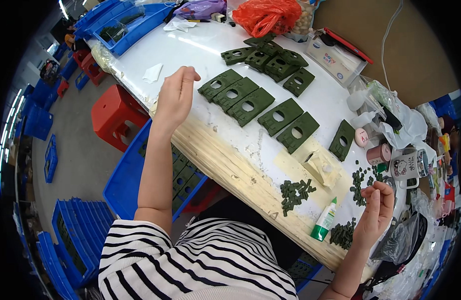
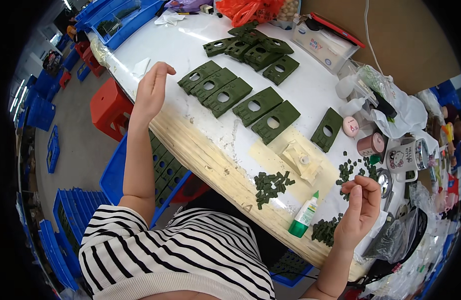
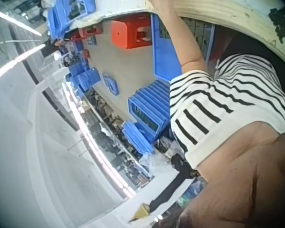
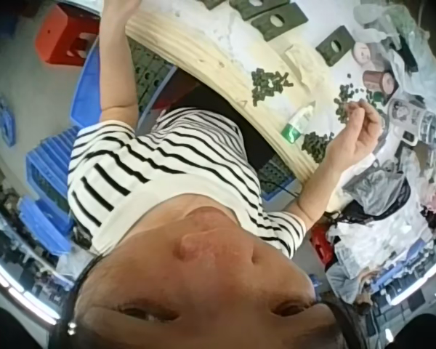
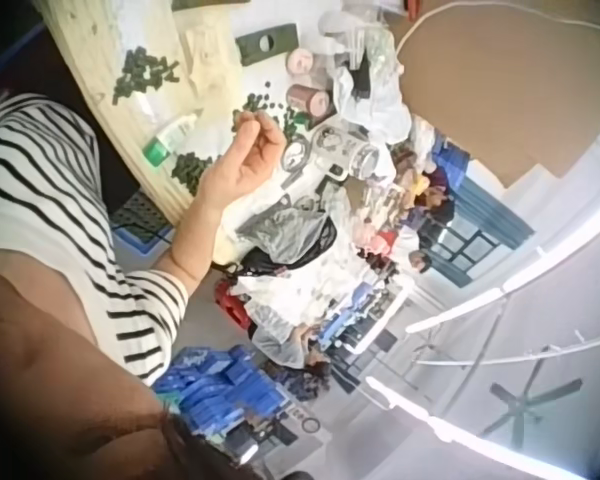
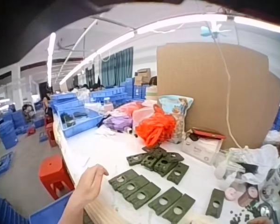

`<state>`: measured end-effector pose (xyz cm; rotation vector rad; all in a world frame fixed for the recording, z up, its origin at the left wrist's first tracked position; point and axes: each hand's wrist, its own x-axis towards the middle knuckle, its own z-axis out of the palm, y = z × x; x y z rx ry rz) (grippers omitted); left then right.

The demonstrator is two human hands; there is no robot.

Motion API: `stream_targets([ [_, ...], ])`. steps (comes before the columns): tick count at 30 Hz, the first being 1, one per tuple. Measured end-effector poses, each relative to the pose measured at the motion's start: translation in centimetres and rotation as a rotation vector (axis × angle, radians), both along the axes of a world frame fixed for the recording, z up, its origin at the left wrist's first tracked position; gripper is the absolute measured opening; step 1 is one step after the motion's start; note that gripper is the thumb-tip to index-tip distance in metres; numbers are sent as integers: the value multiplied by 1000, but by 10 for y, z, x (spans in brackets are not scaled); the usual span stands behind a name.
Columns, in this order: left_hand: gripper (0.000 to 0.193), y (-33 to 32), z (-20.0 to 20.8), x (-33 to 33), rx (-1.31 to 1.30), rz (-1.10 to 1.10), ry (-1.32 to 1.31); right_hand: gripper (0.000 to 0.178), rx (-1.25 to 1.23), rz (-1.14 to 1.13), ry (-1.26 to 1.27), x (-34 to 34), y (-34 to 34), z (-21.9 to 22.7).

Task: Assembling plastic toy tank hulls by applying glue and attaching accessory components.

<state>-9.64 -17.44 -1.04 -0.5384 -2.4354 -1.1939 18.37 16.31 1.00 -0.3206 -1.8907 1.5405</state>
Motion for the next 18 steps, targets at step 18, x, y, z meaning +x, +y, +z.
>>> stream_targets([
  [18,32,67,-6,34,-744,30,127,18,-2,2,3,-1,0,-1],
])
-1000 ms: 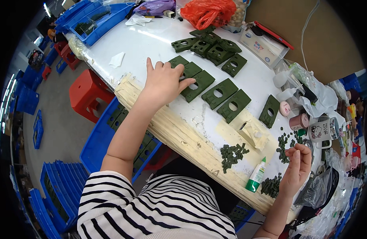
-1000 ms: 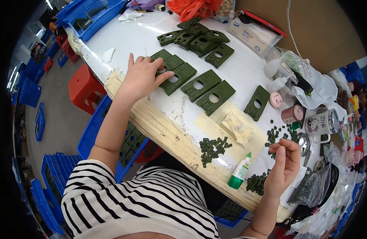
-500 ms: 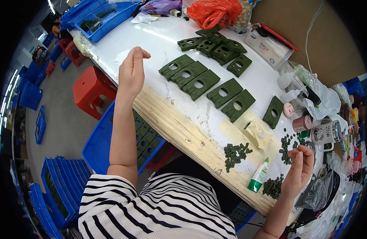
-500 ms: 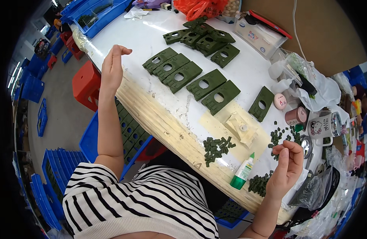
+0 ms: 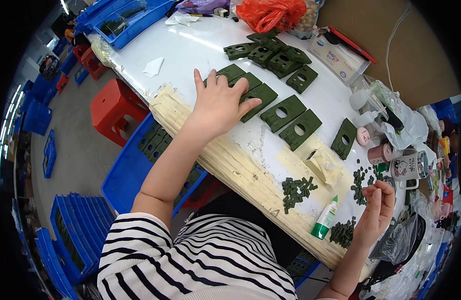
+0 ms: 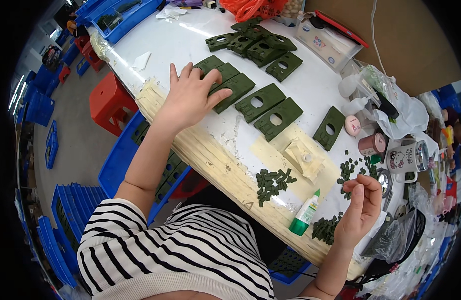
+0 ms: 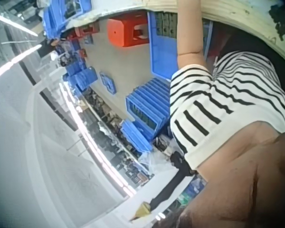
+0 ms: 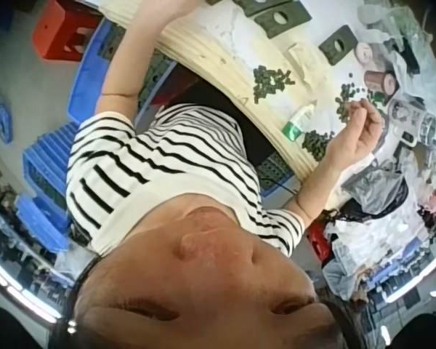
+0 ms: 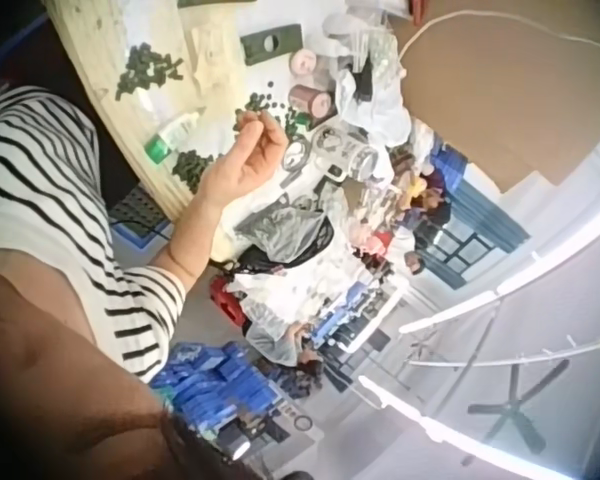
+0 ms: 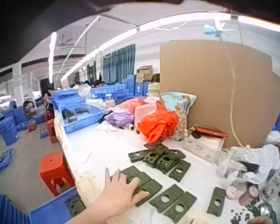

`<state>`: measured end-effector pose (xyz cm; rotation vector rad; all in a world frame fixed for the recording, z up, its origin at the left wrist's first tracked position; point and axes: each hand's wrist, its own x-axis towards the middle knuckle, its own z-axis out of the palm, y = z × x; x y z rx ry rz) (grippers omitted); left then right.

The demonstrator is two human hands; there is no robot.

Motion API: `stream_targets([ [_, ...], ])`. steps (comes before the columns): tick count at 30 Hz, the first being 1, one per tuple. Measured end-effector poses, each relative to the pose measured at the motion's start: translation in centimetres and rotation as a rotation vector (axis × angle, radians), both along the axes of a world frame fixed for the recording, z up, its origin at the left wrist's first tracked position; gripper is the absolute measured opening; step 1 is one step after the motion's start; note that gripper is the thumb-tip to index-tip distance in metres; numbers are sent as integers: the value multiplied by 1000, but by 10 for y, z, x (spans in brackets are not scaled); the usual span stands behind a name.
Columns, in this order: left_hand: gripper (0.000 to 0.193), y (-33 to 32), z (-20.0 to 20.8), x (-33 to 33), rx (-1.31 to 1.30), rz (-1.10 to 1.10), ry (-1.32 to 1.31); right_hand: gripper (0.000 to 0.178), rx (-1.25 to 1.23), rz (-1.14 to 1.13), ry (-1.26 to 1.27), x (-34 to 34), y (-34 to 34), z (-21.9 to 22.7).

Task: Assembling plastic toy tank hulls by applying glue and attaching accessory components.

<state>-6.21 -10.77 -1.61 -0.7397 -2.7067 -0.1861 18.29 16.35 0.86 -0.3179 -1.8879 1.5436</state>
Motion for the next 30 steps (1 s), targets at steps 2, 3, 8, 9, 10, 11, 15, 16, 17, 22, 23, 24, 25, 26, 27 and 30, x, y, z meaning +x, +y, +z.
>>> stream_targets([
  [2,35,5,1,-5,-65,17,-46,18,15,2,12,0,0,2],
  [3,38,5,6,-12,-89,30,-90,18,19,8,13,0,-1,1],
  [8,53,8,22,-26,-179,163,-153,19,55,13,27,4,2,-1],
  [9,62,6,20,-28,-182,172,-125,20,60,10,27,5,2,0],
  [10,61,6,22,-31,-197,171,-228,20,65,6,27,5,2,0],
  [11,60,7,28,-36,-212,171,-330,21,61,16,30,5,3,-1],
  [15,48,9,31,-45,-278,163,-469,23,83,65,52,5,8,-4],
  [16,47,10,30,-48,-300,157,-477,23,75,79,60,5,11,-6],
  [17,41,10,26,-51,-308,151,-445,23,77,80,54,5,13,-7],
  [22,43,-19,26,-45,-312,96,-293,25,71,33,51,6,22,-12],
  [23,43,-41,34,-39,-212,58,-371,26,81,57,53,7,24,-11],
  [24,43,-70,31,-33,-92,45,-331,28,96,53,54,7,26,-12],
  [25,44,-100,31,-26,22,33,-287,28,87,44,43,8,26,-12],
  [26,44,-125,35,-15,74,58,-297,29,85,25,29,9,26,-13],
  [27,30,-150,37,7,161,59,-254,29,85,43,23,10,28,-14],
  [30,33,-235,22,35,67,232,-394,31,91,13,2,13,29,-16],
])
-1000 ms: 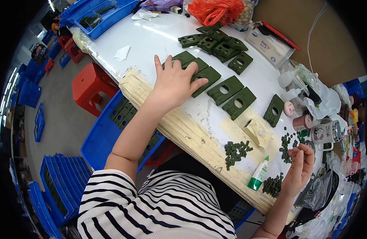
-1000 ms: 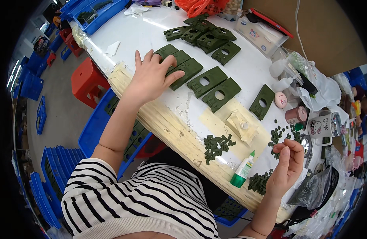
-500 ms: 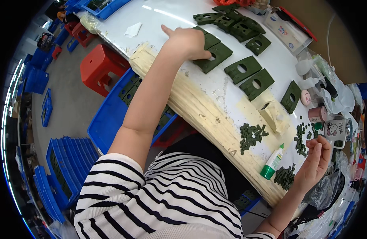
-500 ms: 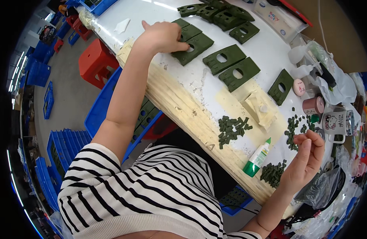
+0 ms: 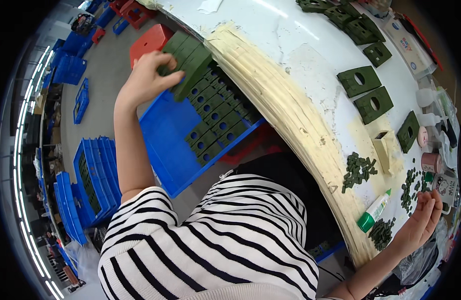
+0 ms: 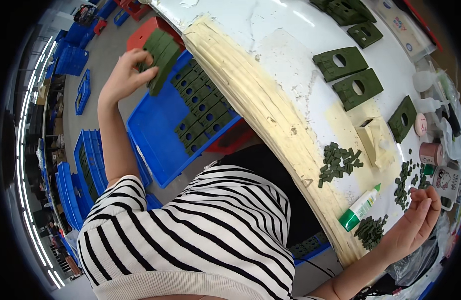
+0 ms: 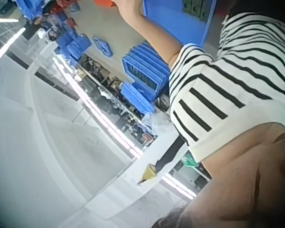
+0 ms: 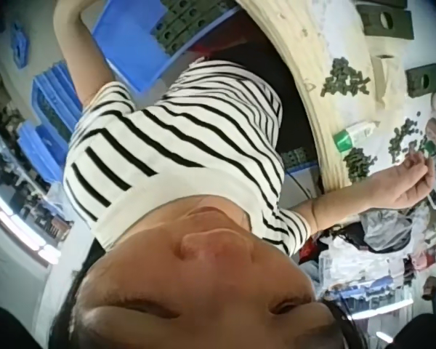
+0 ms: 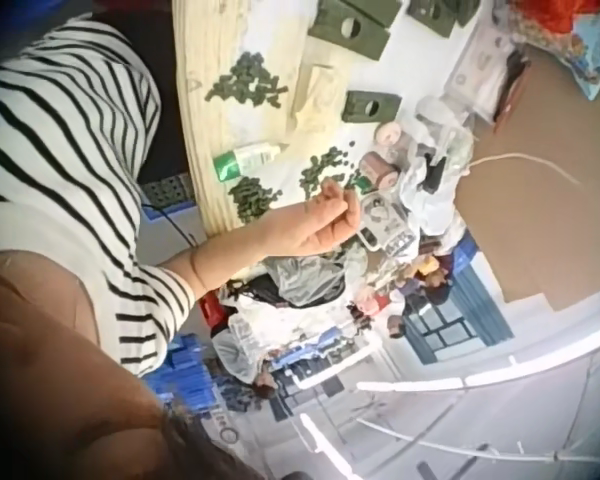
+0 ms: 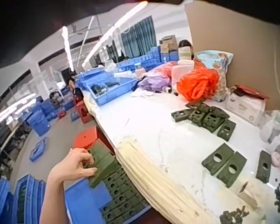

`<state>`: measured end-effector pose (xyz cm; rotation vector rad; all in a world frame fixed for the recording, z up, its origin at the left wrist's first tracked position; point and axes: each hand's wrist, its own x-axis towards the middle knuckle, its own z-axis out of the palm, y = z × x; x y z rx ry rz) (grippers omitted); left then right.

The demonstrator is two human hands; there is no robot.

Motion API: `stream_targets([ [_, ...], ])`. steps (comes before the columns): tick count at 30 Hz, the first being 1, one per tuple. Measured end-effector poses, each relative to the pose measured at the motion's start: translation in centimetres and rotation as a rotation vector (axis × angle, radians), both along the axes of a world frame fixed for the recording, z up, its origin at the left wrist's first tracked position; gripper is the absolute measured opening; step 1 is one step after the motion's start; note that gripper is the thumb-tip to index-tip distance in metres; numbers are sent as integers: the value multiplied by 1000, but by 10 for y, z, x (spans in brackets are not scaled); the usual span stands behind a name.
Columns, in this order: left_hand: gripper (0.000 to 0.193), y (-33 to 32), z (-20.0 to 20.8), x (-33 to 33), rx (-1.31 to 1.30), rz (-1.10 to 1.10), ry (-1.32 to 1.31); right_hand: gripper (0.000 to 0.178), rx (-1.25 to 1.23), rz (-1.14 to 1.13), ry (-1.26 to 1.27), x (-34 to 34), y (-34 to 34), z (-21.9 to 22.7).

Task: Assembling plastic toy tank hulls by applying glue and attaching accessory components.

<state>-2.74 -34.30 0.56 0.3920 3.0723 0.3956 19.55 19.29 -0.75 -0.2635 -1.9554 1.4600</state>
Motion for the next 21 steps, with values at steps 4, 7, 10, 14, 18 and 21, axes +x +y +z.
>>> stream_targets([
  [4,33,-81,-91,42,-198,297,-151,32,8,62,-11,1,2,1],
  [7,35,-128,-176,57,-328,308,-246,32,14,76,-9,-1,6,1],
  [10,41,-136,-226,56,-348,320,-354,33,-3,206,16,-1,16,0],
  [14,41,-148,-272,49,-379,238,-230,32,-17,158,20,0,16,-2],
  [18,42,-145,-280,53,-347,236,-244,32,-26,151,17,0,17,-5],
  [21,43,-142,-275,57,-299,198,-268,31,-22,131,10,0,13,-3],
])
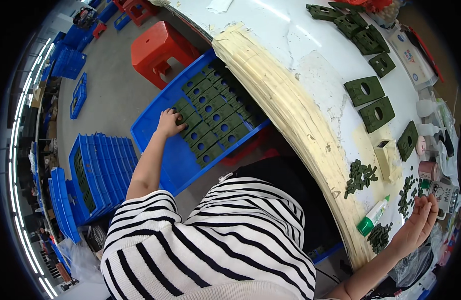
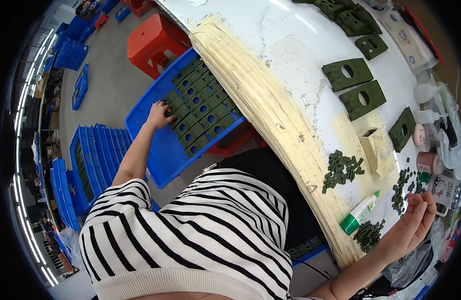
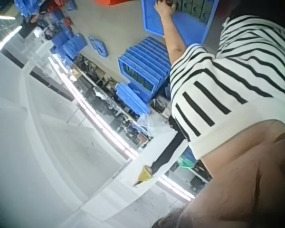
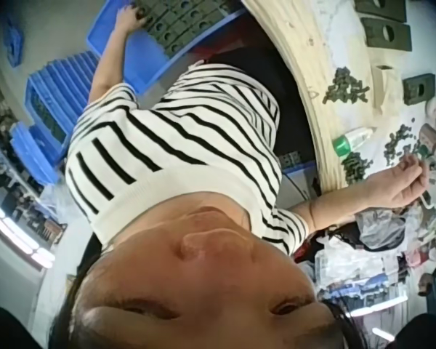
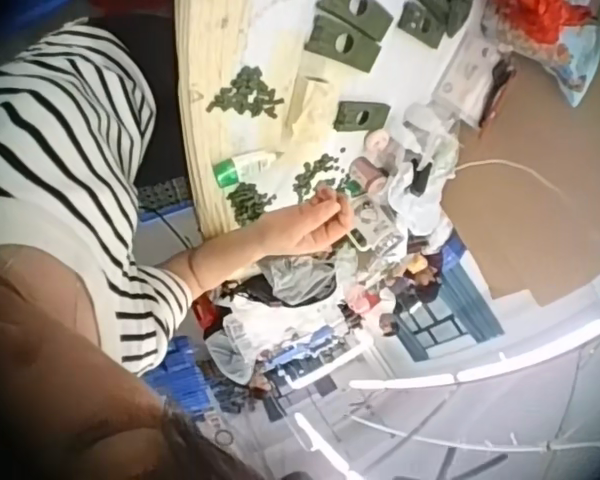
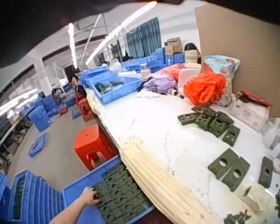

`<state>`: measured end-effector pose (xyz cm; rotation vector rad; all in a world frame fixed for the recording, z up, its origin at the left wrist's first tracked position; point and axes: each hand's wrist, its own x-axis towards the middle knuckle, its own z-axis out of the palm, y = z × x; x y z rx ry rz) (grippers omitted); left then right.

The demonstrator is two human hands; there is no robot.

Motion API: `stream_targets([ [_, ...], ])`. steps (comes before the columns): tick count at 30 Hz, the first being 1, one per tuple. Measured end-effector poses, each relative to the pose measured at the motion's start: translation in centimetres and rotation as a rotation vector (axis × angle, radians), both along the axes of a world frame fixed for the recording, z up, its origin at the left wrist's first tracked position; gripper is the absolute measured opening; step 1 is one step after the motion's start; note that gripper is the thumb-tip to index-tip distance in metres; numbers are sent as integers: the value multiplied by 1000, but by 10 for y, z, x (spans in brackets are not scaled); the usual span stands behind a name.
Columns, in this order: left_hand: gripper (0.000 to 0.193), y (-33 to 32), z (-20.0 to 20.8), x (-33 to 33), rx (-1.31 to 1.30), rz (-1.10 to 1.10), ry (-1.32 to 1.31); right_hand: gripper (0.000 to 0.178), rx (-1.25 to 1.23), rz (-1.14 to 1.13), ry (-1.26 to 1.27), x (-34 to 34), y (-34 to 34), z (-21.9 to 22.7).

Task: Assembling plastic toy tank hulls by applying glue and attaching accessory components.

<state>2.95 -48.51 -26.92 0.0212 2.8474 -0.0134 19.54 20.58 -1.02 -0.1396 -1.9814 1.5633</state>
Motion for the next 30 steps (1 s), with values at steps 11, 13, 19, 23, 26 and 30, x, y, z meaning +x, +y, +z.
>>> stream_targets([
  [11,23,-11,-8,2,328,44,202,24,9,-78,18,-12,-31,8],
  [13,18,3,4,-6,337,113,392,24,2,-72,21,-11,-33,11],
  [19,20,186,163,-42,709,-114,1203,21,35,-104,11,-12,-41,15],
  [23,47,315,245,-45,946,-703,808,20,40,-113,19,-12,-42,18],
  [26,68,375,253,-51,807,-833,590,19,30,-127,19,-13,-40,20],
  [30,81,407,243,-64,701,-790,371,18,28,-121,16,-12,-37,20],
])
